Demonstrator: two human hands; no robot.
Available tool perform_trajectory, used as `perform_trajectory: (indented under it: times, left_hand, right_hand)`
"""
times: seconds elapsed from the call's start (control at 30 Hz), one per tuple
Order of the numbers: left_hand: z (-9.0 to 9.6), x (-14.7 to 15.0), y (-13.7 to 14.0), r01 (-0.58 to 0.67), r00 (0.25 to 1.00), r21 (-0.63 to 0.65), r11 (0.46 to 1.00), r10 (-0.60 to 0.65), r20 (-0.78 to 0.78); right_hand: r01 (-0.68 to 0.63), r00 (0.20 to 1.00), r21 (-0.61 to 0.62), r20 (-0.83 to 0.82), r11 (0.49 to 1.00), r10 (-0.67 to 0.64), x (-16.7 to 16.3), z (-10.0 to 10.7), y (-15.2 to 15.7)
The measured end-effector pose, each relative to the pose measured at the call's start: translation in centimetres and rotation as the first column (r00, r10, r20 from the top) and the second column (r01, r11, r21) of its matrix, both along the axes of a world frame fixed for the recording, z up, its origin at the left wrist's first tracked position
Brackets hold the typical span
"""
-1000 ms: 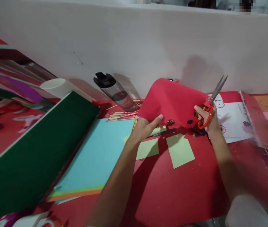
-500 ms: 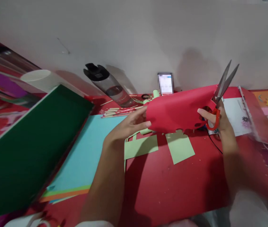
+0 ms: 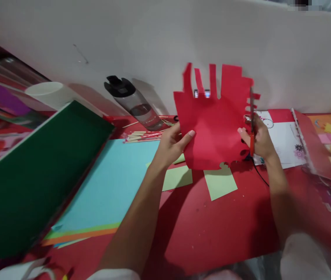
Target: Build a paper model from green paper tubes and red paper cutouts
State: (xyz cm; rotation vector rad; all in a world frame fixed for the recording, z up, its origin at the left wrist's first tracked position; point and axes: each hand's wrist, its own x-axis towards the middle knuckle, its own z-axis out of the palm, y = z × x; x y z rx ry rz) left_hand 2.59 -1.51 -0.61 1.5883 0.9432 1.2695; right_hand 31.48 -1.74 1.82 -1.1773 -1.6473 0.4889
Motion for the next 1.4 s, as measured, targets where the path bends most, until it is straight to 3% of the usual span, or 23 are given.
perform_trajectory:
  times: [0.1, 0.23, 0.33, 0.43, 0.57, 0.7, 0.87, 1.0, 1.2, 1.3, 1.4]
  left_hand:
    - [-0.2, -0.2, -0.2, 0.15, 0.989, -0.147, 0.978, -0.147, 0.028]
    - [-0.5, -0.2, -0.5, 0.402, 0.897, -0.298, 0.866, -0.438, -0.061]
    - [-0.6, 0.4, -0.6, 0.447, 0.857, -0.339, 0.828, -0.505, -0.101]
    - [-0.7, 1.1, -0.6, 0.385, 0.876, -0.344, 0.856, -0.457, -0.156]
    - [-0.9, 1.5, -0.7, 0.347, 0.873, -0.327, 0.879, -0.431, -0.23]
    - [-0.8, 1.6, -0.9, 0.328, 0.898, -0.305, 0.894, -0.395, -0.193]
    - [-0.4, 2.1, -1.0, 0.311, 0.918, -0.39, 0.867, -0.38, -0.112]
    - [-1.0, 2.3, -0.7, 0.265, 0.938, -0.362, 0.894, -0.326, -0.119]
    - [-1.6, 1.8, -0.4, 0.221, 0.955, -0.342, 0.914, -0.274, -0.116]
    - [-1.5, 1.4, -0.3, 0.171, 0.979, -0.317, 0.933, -0.198, -0.056]
    - [-1.6, 1.1, 0.0, 0.036, 0.999, -0.27, 0.962, -0.045, -0.029]
  right_hand:
    - [0.038, 0.991, 0.033, -0.127, 0.999, -0.033, 0.1, 0.1, -0.3]
    - [0.104, 0.965, 0.092, -0.249, 0.99, -0.078, 0.5, -0.4, 0.2]
    - [0.145, 0.942, 0.073, -0.315, 0.987, -0.115, 0.8, -1.3, 1.0]
    - [0.168, 0.943, 0.048, -0.299, 0.985, -0.147, 0.8, -1.6, 1.4]
    - [0.101, 0.966, 0.023, -0.24, 0.995, -0.093, 0.4, -0.9, 1.2]
    - [0.04, 0.973, 0.033, -0.228, 0.999, -0.032, 0.1, -0.2, 0.8]
    - [0.034, 0.98, 0.047, -0.196, 0.998, -0.024, 0.4, 0.0, 0.5]
    - [0.047, 0.985, 0.064, -0.169, 0.997, -0.036, 0.4, 0.4, 0.1]
    - [0.024, 0.995, -0.041, -0.1, 0.999, -0.028, 0.5, 1.4, -0.2]
    - [-0.001, 0.998, -0.039, -0.064, 0.999, -0.001, 1.0, 1.8, 0.0]
    - [-0.063, 0.996, -0.044, -0.061, 0.997, 0.06, 1.6, 1.7, 0.4]
